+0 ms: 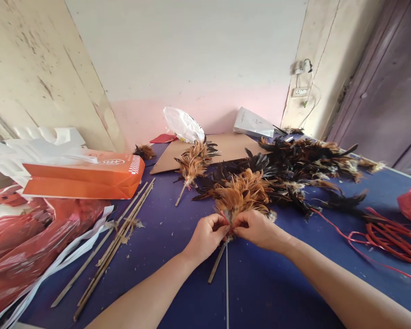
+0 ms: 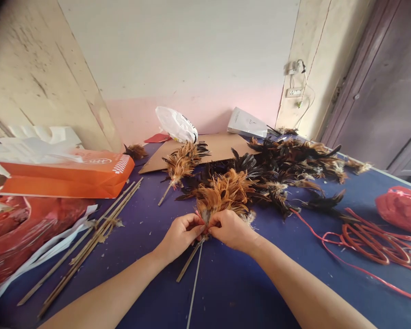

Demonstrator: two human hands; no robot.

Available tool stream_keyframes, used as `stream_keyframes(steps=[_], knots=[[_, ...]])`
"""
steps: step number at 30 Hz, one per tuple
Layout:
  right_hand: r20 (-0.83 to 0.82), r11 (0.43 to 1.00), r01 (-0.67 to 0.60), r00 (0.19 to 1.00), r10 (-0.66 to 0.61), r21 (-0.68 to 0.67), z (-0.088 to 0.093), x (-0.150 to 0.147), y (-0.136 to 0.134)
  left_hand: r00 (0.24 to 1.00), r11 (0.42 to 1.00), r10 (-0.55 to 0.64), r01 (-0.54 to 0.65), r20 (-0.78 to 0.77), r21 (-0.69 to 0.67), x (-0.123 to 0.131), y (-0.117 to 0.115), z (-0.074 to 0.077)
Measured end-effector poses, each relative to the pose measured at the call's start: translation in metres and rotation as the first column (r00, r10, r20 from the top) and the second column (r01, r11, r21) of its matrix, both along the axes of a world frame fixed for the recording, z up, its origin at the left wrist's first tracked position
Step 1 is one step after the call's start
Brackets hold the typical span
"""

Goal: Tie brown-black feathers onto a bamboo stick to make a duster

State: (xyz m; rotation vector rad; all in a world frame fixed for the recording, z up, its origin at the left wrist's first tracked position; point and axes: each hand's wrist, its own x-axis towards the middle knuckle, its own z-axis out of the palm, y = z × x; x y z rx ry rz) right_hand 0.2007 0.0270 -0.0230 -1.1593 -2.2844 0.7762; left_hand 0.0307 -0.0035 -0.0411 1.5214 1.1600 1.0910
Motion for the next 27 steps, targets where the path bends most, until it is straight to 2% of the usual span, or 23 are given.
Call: stream_keyframes(steps=[6, 11, 15, 23, 27], knots=[[-0.015, 0.999, 0.03, 0.999, -0.029, 0.02, -0.0031, 0.0007, -0.0032, 0.998, 0.997, 0.019, -0.015, -0.052, 0.07, 0.001, 0.0008, -0.0009], [-0.079, 0.998, 0.008, 0.997, -0.013, -0.068, -0.0055, 0.0017, -0.0035, 0.997, 0.998, 0.014, -0.009, -0.072, 0.064, 0.0008, -0.0008, 0.0012], [-0.079, 0.997, 0.026, 0.996, -0.032, -0.075, -0.0054, 0.0027, -0.0036, 0.999, 0.998, -0.001, 0.003, -0.043, 0.058, 0.0016, -0.0016, 0.003], [-0.108, 0.976, -0.003, 0.994, -0.022, -0.219, -0.0085, 0.0012, -0.0021, 0.999, 0.997, -0.004, 0.007, -0.04, 0.073, -0.0001, -0.0002, -0.0022], [-0.092, 0.982, 0.03, 0.995, -0.048, -0.185, -0.0061, -0.0007, -0.0035, 1.0, 0.998, -0.009, 0.011, -0.029, 0.062, 0.0002, 0.0008, -0.002]])
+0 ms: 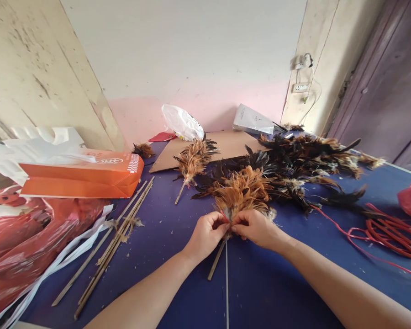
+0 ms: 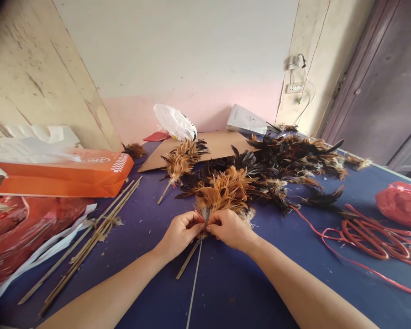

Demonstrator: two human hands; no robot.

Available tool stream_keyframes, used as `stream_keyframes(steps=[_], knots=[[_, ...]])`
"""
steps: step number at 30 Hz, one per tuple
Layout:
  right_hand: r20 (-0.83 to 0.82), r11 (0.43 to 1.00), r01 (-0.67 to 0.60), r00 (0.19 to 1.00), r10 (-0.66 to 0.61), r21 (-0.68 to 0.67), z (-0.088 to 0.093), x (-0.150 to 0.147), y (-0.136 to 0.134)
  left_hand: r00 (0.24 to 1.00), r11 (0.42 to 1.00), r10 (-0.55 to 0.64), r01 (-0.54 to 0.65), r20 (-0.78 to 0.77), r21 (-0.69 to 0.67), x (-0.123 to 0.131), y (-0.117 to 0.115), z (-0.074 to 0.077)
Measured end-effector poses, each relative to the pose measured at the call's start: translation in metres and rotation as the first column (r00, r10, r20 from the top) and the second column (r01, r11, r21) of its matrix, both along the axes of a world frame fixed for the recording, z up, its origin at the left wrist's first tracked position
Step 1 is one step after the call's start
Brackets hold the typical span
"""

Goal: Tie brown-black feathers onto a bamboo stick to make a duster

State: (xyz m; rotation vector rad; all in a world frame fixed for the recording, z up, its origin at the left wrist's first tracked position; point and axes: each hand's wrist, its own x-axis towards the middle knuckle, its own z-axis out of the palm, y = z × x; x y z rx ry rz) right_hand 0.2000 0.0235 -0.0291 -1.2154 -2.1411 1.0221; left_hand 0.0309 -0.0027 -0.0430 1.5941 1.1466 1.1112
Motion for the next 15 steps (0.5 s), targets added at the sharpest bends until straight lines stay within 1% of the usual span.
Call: stream_keyframes(steps=[4, 6, 7, 8, 10, 13, 15], knots=[[0.043, 0.998, 0.042, 0.998, -0.045, 0.055, 0.005, -0.002, -0.003, 1.0, 0.998, 0.0, 0.0, 0.009, -0.061, 0.0, -0.001, 0.003], [0.053, 0.997, 0.058, 0.997, -0.06, 0.053, 0.006, -0.003, -0.004, 1.0, 0.998, -0.018, 0.018, 0.0, -0.054, 0.0, -0.003, 0.003], [0.052, 0.997, 0.055, 0.997, -0.057, 0.047, 0.006, -0.003, -0.004, 1.0, 0.999, -0.019, 0.018, -0.018, -0.029, 0.0, -0.004, 0.003], [0.048, 0.998, 0.049, 0.998, -0.051, 0.039, 0.006, -0.003, -0.004, 0.999, 1.0, -0.007, 0.008, -0.051, 0.013, 0.0, -0.005, 0.002], [0.044, 0.999, 0.041, 0.998, -0.043, 0.026, 0.005, -0.004, -0.003, 0.987, 0.989, 0.039, -0.016, -0.155, 0.145, 0.0, -0.008, 0.001], [0.048, 0.999, 0.031, 0.998, -0.032, 0.009, 0.004, -0.004, -0.002, 0.946, 0.933, 0.126, -0.01, -0.299, 0.36, 0.0, -0.011, -0.001], [0.048, 1.0, 0.015, 0.999, -0.015, 0.001, 0.003, -0.004, -0.001, 0.919, 0.902, 0.156, 0.016, -0.361, 0.43, 0.0, -0.011, -0.002]])
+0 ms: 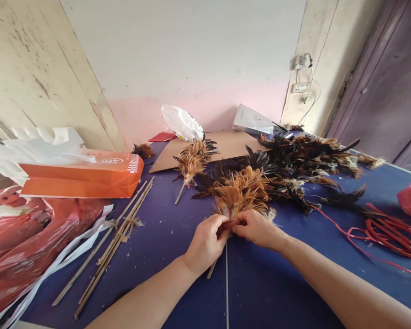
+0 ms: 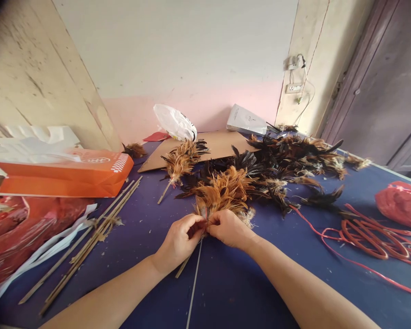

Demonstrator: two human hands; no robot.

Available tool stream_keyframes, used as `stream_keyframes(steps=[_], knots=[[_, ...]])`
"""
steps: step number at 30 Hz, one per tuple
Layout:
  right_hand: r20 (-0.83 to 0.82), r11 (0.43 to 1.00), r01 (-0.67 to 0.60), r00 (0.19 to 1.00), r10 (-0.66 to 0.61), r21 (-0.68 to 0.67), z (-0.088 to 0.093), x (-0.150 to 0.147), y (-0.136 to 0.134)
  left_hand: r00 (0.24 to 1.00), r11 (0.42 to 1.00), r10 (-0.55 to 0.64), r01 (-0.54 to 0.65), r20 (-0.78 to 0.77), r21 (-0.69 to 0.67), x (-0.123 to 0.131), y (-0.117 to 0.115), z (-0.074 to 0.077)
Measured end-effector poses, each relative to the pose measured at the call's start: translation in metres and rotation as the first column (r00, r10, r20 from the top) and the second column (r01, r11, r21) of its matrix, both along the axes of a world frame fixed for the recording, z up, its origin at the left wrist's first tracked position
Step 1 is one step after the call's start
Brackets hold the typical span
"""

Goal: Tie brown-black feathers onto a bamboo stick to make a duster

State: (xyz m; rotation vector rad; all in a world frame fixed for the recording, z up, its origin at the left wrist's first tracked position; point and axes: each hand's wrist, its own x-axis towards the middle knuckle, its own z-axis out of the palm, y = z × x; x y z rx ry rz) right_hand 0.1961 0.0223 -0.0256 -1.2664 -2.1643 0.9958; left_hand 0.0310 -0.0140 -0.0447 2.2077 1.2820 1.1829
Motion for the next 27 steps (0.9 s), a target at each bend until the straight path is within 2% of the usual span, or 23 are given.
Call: stream_keyframes(steps=[3, 11, 16, 21, 27], knots=[[0.002, 1.0, -0.018, 1.0, 0.018, 0.001, 0.0002, 0.0002, 0.0007, 0.999, 1.0, 0.007, -0.006, -0.051, 0.025, 0.0004, -0.0004, 0.0012], [0.005, 1.0, -0.002, 1.0, 0.002, 0.009, 0.0003, 0.0001, 0.0014, 1.0, 0.999, 0.022, -0.022, -0.014, -0.024, 0.0012, -0.0027, 0.0063], [-0.006, 0.998, -0.012, 1.0, 0.012, 0.061, -0.0019, 0.0001, 0.0016, 0.998, 0.99, 0.042, -0.036, 0.043, -0.134, -0.0013, -0.0004, 0.0066], [0.002, 0.993, -0.008, 1.0, 0.008, 0.12, -0.0001, -0.0007, -0.0019, 0.994, 0.964, 0.014, 0.016, 0.112, -0.265, -0.0065, 0.0043, 0.0062], [-0.01, 0.988, -0.028, 1.0, 0.03, 0.153, -0.0006, -0.0031, -0.0057, 0.999, 0.97, 0.015, -0.007, 0.029, -0.244, -0.0079, 0.0038, 0.0087]])
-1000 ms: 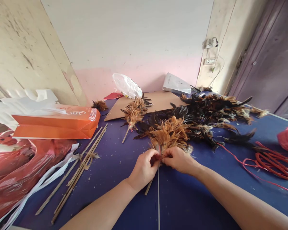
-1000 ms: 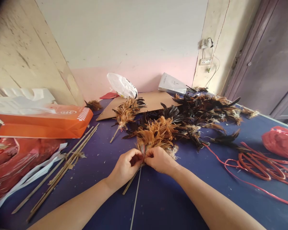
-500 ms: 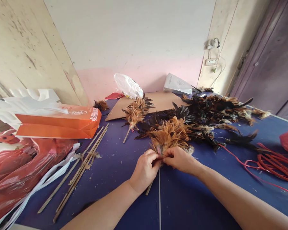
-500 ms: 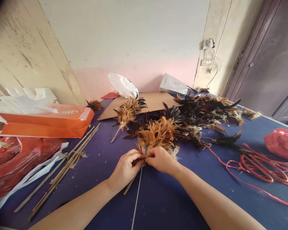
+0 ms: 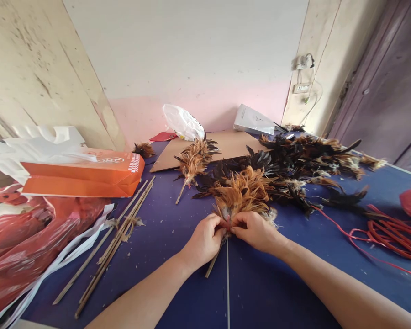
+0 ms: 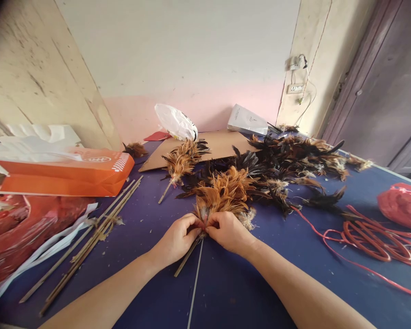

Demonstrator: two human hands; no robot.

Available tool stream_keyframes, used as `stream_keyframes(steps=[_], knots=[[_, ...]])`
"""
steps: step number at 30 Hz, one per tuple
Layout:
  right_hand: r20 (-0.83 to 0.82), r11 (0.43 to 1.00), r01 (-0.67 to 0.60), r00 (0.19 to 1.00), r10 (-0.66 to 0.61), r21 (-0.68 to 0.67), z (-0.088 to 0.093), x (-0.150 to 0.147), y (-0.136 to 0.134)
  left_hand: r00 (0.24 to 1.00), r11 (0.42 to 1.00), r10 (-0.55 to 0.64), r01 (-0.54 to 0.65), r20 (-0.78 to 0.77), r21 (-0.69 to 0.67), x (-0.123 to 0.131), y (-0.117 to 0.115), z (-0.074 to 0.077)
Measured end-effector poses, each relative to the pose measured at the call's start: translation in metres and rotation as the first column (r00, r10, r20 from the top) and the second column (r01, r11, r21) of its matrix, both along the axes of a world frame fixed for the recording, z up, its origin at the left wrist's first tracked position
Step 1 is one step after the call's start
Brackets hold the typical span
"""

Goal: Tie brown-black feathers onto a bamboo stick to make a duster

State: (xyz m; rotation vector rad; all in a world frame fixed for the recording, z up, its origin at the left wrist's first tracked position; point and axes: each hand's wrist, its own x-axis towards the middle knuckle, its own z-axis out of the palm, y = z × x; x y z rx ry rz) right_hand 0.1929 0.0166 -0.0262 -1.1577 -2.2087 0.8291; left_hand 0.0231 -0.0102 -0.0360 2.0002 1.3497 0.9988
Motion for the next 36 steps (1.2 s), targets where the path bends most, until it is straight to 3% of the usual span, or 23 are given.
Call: stream_keyframes(steps=[5, 18, 26, 36], knots=[[-0.02, 1.0, -0.02, 1.0, 0.021, 0.023, -0.003, -0.002, 0.001, 0.998, 1.0, -0.009, 0.01, -0.065, 0.015, 0.0, -0.002, 0.003], [-0.056, 0.997, 0.004, 0.998, 0.0, 0.081, -0.014, -0.006, 0.001, 1.0, 0.999, -0.026, 0.027, -0.014, 0.026, -0.005, 0.004, 0.002], [-0.071, 0.999, 0.018, 0.997, -0.016, 0.031, -0.016, -0.006, 0.006, 0.994, 0.993, 0.103, -0.1, 0.044, -0.07, -0.006, 0.007, -0.003], [-0.051, 1.0, 0.025, 0.998, -0.026, -0.006, -0.014, -0.008, 0.009, 0.993, 0.99, 0.104, -0.098, -0.057, 0.098, -0.002, 0.001, 0.003]])
